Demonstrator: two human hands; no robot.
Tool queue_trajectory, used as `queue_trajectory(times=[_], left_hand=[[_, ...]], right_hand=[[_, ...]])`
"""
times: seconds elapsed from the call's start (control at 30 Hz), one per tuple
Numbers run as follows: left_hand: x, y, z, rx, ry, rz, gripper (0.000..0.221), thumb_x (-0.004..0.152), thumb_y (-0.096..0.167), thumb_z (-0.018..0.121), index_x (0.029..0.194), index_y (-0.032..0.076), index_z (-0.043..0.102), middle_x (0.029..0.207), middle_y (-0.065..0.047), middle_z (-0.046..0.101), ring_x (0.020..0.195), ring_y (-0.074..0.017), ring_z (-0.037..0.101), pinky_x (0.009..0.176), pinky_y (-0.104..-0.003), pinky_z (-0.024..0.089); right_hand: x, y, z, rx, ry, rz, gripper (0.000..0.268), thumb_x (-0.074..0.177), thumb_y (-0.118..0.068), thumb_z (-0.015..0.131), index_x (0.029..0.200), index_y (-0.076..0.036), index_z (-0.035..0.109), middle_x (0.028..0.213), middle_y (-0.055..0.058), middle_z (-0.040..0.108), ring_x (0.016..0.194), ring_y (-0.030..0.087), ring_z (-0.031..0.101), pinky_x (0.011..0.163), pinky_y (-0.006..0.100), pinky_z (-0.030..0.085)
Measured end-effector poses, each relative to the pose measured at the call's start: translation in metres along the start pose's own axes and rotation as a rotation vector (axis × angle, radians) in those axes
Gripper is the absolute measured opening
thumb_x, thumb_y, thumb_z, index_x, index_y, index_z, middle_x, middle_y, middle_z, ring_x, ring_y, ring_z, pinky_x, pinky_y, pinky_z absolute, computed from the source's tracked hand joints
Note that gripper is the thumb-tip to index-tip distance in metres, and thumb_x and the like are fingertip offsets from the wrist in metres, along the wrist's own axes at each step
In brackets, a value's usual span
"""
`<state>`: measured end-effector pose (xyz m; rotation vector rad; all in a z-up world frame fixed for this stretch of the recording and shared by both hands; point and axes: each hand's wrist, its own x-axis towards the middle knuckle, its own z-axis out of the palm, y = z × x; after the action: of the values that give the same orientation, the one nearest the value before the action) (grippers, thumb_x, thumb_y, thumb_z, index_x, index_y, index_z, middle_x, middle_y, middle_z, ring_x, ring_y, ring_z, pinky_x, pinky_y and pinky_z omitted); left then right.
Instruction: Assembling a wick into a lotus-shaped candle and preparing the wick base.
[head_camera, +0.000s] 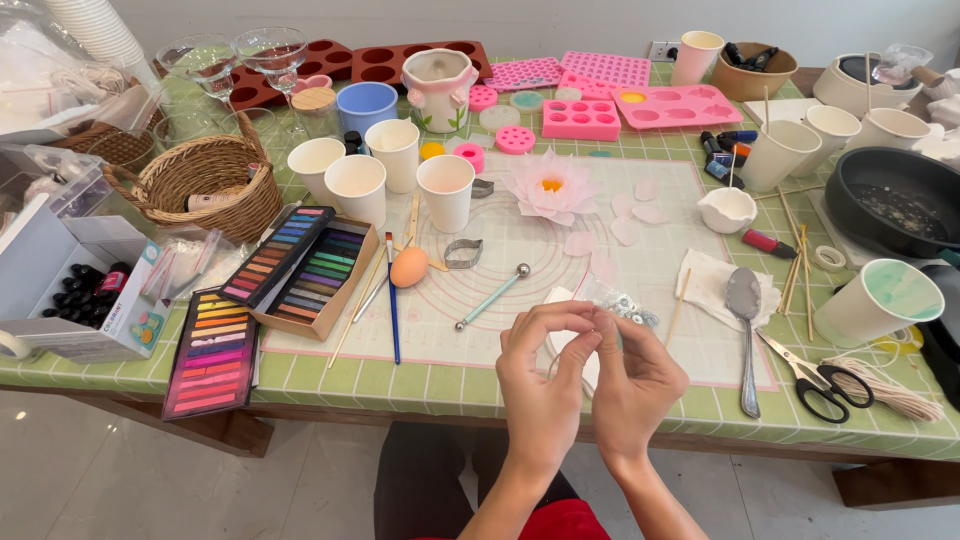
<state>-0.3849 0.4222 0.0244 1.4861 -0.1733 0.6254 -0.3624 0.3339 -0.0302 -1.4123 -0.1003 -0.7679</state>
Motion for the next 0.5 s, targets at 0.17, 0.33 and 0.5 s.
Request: queue_trajectory(times=[0.17, 0.33, 0.5], left_hand=[[0.007, -0.007, -0.005, -0.075, -0.071, -0.026, 0.007, 0.089, 0.007, 0.074, 0.091, 0.006, 0.067, 0.11, -0.004, 0.074, 0.112, -0.0195, 0.065, 0.101, -0.034, 0.043], [0.011, -0.011, -0.011, -0.135, -0.177, -0.057, 0.006, 0.091, 0.008, 0.07, 0.092, 0.006, 0.064, 0.109, -0.004, 0.072, 0.109, -0.018, 0.063, 0.095, -0.032, 0.043], [0.019, -0.037, -0.045, 0.02, -0.08, -0.101, 0.004, 0.092, 0.011, 0.069, 0.092, 0.007, 0.067, 0.099, -0.005, 0.074, 0.093, -0.0173, 0.065, 0.086, -0.03, 0.048]], right_hand=[[0.001, -0.001, -0.001, 0.012, -0.009, 0.013, 0.014, 0.1, -0.004, 0.07, 0.11, 0.006, 0.074, 0.098, 0.005, 0.073, 0.087, 0.005, 0.063, 0.072, 0.019, 0.05], [0.001, -0.001, 0.0, 0.0, -0.02, 0.021, 0.014, 0.101, -0.003, 0.069, 0.11, 0.007, 0.074, 0.099, 0.007, 0.074, 0.087, 0.007, 0.065, 0.074, 0.021, 0.053], [0.022, 0.0, -0.009, 0.081, -0.024, 0.097, 0.019, 0.103, -0.009, 0.065, 0.11, 0.007, 0.071, 0.097, 0.009, 0.074, 0.08, 0.011, 0.068, 0.083, 0.025, 0.056]])
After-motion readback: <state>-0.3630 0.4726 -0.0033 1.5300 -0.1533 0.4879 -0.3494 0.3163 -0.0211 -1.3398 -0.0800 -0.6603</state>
